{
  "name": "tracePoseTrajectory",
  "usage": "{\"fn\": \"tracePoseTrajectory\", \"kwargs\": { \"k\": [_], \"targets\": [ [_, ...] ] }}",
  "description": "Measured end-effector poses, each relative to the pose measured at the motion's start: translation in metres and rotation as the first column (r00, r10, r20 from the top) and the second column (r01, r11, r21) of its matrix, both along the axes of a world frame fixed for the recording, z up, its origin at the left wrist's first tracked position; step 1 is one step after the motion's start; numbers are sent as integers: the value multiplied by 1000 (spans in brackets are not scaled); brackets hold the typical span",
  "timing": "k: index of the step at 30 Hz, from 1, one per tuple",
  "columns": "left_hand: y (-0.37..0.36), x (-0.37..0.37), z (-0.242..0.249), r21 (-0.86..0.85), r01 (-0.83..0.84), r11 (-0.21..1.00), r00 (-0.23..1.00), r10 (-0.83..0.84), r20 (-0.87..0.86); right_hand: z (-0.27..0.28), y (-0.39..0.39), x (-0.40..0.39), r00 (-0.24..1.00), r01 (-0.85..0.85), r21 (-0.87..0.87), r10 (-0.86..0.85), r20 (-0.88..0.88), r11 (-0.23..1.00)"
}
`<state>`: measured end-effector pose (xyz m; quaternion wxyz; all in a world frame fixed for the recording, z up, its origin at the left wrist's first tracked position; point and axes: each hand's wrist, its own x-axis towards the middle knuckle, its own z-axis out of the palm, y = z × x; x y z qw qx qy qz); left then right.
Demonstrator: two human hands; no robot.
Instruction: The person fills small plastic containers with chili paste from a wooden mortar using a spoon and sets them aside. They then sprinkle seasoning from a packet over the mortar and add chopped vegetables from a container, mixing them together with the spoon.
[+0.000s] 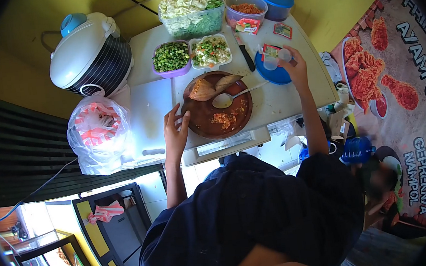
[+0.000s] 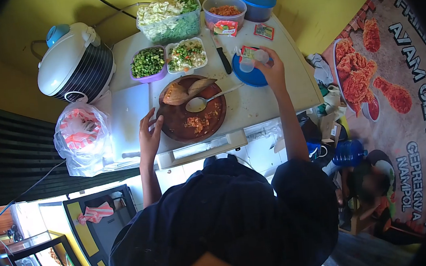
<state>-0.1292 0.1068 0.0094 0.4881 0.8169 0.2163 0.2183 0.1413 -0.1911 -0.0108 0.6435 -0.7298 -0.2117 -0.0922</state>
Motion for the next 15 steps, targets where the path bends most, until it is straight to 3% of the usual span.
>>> {"fn": "tracePoseTrajectory", "kwargs": {
  "k": [2,5,8,11,15],
  "targets": [
    [2,-3,6,-2,-21,1000,999,21,46,25,3,-3,998,66,41,-66,2,997],
    [2,-5,21,-4,-28,1000,994,28,105,61,22,-26,990,-18,44,11,142,999],
    [-10,-1,40,-22,157,987,973,-151,176,80,51,-54,936,-165,-133,197,291,977],
    [-30,12,54,-162,303,939,935,-261,239,99,88,-96,824,-252,-304,368,431,919],
    [-42,26,54,-376,420,826,879,-269,393,93,119,-130,758,-371,-370,508,410,852]
  ]
}}
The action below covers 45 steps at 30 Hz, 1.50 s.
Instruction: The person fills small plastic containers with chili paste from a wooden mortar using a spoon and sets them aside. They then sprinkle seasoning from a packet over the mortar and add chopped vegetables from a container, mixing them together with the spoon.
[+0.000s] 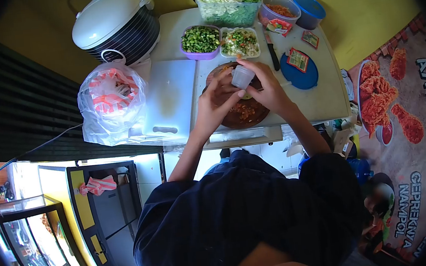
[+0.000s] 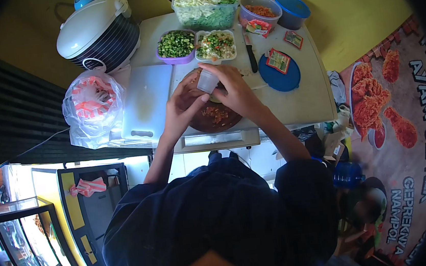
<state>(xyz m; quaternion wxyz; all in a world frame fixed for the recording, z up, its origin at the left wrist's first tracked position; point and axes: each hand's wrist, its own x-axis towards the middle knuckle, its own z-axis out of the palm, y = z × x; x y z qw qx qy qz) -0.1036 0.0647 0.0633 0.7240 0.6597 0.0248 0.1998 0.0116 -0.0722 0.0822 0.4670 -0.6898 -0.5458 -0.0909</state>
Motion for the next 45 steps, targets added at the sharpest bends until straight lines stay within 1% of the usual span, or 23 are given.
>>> {"fn": "tracePoseTrajectory", "kwargs": {
  "k": [2,4,5,6,7,9,10,12,13,16,19,21,22,24,25,27,31,34,36,37,40,42,45],
  "targets": [
    [6,-3,0,-20,-25,999,1000,26,12,0,7,-9,999,-39,-15,39,-29,999],
    [12,-8,0,-16,-60,998,997,61,44,2,7,-12,964,-162,-18,154,-216,987],
    [15,-11,0,22,-92,996,995,91,49,4,6,-14,929,-220,-14,205,-309,975],
    [19,-15,1,61,-122,991,991,118,55,13,4,-19,897,-279,18,267,-353,960],
    [22,-18,1,99,-150,984,988,144,61,10,6,-19,876,-295,40,287,-389,955],
    [29,-24,-2,136,-110,985,992,100,77,2,8,-18,831,-321,84,324,-453,943],
    [31,-26,-2,155,-89,984,993,77,85,2,9,-17,812,-333,71,324,-486,940],
    [30,-31,-1,97,-62,993,996,56,70,2,10,-15,773,-355,46,320,-548,934],
    [29,-33,0,68,-49,997,997,45,62,2,12,-16,782,-352,64,331,-528,934],
    [25,-36,1,95,-118,988,987,107,117,3,18,-19,808,-355,110,364,-464,928],
    [26,-34,-10,-78,-115,990,985,124,120,2,24,-19,809,-384,142,407,-423,912],
    [28,-35,-15,-123,-94,988,986,110,127,4,27,-22,786,-402,177,438,-436,898],
    [29,-35,-15,-145,-84,986,986,103,131,6,27,-23,792,-412,144,432,-433,900],
    [28,-40,-9,-209,-88,974,992,103,66,8,28,-25,799,-432,76,421,-429,898],
    [28,-41,-7,-241,-91,966,994,102,33,9,29,-26,782,-441,65,419,-462,895],
    [31,-41,-8,-209,-84,974,993,100,67,11,30,-28,744,-459,42,410,-528,888],
    [42,-41,-8,-116,-111,987,988,123,98,9,37,-31,747,-445,71,413,-521,893],
    [45,-39,-7,-82,-156,984,978,166,125,11,44,-30,769,-434,76,414,-487,898],
    [47,-39,-3,-130,-157,979,977,173,126,10,48,-29,791,-425,78,412,-453,902],
    [48,-39,-3,-155,-157,975,976,177,125,10,49,-29,803,-428,55,408,-434,902],
    [53,-39,-5,-102,-191,976,976,200,83,14,54,-29,839,-427,-15,390,-380,904],
    [57,-40,-9,-69,-208,976,972,214,92,15,56,-32,863,-412,-65,366,-347,909],
    [63,-38,-13,-67,-225,972,970,230,79,13,60,-34,817,-408,-32,349,-460,913]
  ]
}}
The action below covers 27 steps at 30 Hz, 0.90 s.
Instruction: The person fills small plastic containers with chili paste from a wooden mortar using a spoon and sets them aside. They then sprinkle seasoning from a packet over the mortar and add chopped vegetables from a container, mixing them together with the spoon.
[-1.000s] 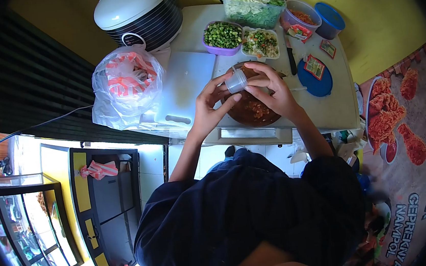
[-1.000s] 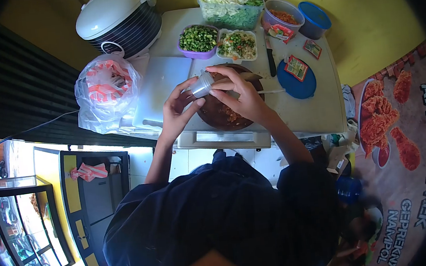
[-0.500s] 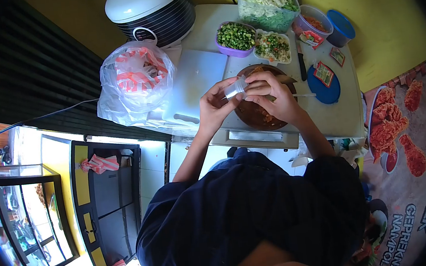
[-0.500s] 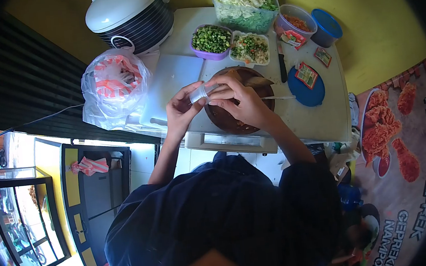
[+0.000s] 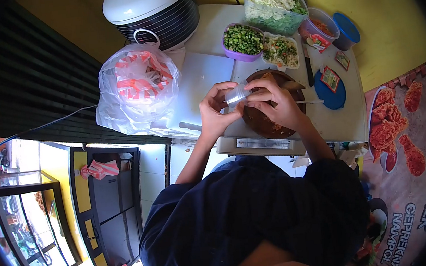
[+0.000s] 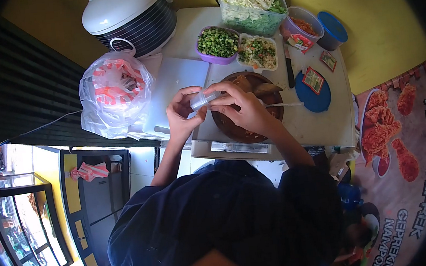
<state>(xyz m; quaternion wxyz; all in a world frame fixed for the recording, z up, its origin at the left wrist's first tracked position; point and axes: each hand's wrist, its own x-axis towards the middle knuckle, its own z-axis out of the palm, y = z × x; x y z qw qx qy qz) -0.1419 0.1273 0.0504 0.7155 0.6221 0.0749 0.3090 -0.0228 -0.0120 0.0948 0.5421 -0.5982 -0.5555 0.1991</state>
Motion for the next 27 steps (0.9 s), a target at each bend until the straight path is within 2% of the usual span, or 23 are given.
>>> {"fn": "tracePoseTrajectory", "kwargs": {
  "k": [3,6,7,10,11,13,16,20,21,24,27],
  "targets": [
    [3,-1,-2,-24,-14,1000,1000,13,-22,-3,3,-1,1000,12,9,-12,3,1000],
    [16,-4,-10,-83,-41,996,999,42,0,-6,3,11,951,105,104,-131,282,989],
    [21,-4,-13,-109,-52,993,998,54,14,1,0,8,993,117,69,-116,-16,991],
    [28,-5,-15,-52,-148,988,988,150,41,7,-1,12,987,151,72,-155,51,986],
    [31,-5,-13,99,-206,973,978,207,0,9,0,12,980,181,88,-187,64,980],
    [41,-4,-3,396,-287,872,940,335,-58,8,2,18,967,252,60,-253,19,966],
    [56,5,12,628,-290,723,873,468,-136,5,4,28,945,312,110,-320,60,944],
    [86,29,4,834,-191,518,819,553,-156,1,1,36,937,332,92,-339,84,939],
    [94,35,-5,843,-100,529,799,547,-248,0,0,39,936,328,89,-336,103,940],
    [107,45,-32,879,0,478,769,561,-305,-4,-2,41,937,327,72,-333,108,942],
    [104,39,-38,909,-116,401,801,578,-152,-3,-3,39,941,325,63,-329,80,944]
  ]
}}
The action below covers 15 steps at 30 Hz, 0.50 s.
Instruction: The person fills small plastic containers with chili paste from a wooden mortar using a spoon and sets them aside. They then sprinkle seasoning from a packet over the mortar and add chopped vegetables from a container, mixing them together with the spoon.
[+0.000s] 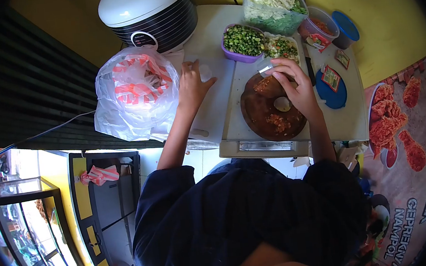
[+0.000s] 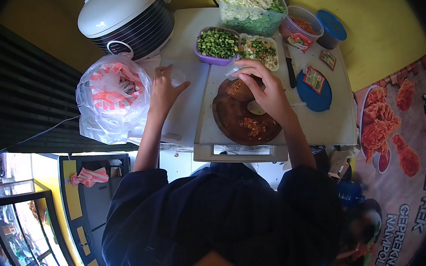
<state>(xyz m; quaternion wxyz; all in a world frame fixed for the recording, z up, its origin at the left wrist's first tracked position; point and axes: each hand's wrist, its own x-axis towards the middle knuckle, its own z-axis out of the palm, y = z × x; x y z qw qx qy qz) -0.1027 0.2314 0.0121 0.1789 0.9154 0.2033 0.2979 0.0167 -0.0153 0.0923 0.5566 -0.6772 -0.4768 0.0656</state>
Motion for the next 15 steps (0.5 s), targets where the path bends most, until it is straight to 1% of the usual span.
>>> {"fn": "tracePoseTrajectory", "kwargs": {
  "k": [3,4,5,6,7,8,9,10,11,13,15],
  "targets": [
    [-31,-9,40,48,-20,999,994,14,109,-2,-2,-4,999,-23,-3,23,-44,1000],
    [-43,-13,52,-93,126,988,987,-115,116,-3,-2,-7,998,-34,-4,33,-60,999],
    [-55,-16,64,-229,266,936,961,-239,141,-4,-2,-9,999,-40,-2,40,-2,999],
    [-65,-17,69,-355,396,847,918,-352,183,-4,-1,-12,997,-47,1,47,59,999],
    [-72,-16,67,-418,447,791,895,-396,207,-3,-1,-14,991,-55,3,54,120,999],
    [-78,-15,62,-478,494,726,868,-437,234,0,-2,-16,972,-73,-31,78,221,997],
    [-83,-14,60,-534,538,652,839,-475,264,0,-3,-18,962,-83,-38,90,259,996],
    [-88,-15,62,-569,519,637,847,-471,246,-1,-5,-20,950,-94,-47,103,296,994],
    [-91,-13,58,-607,557,567,822,-480,307,-1,-8,-20,936,-105,-56,118,332,993],
    [-95,-10,44,-661,623,419,770,-476,424,-2,-16,-22,927,-111,-88,135,349,990],
    [-100,-11,37,-716,650,253,737,-439,514,-4,-24,-23,910,-124,-101,154,385,987]
  ]
}}
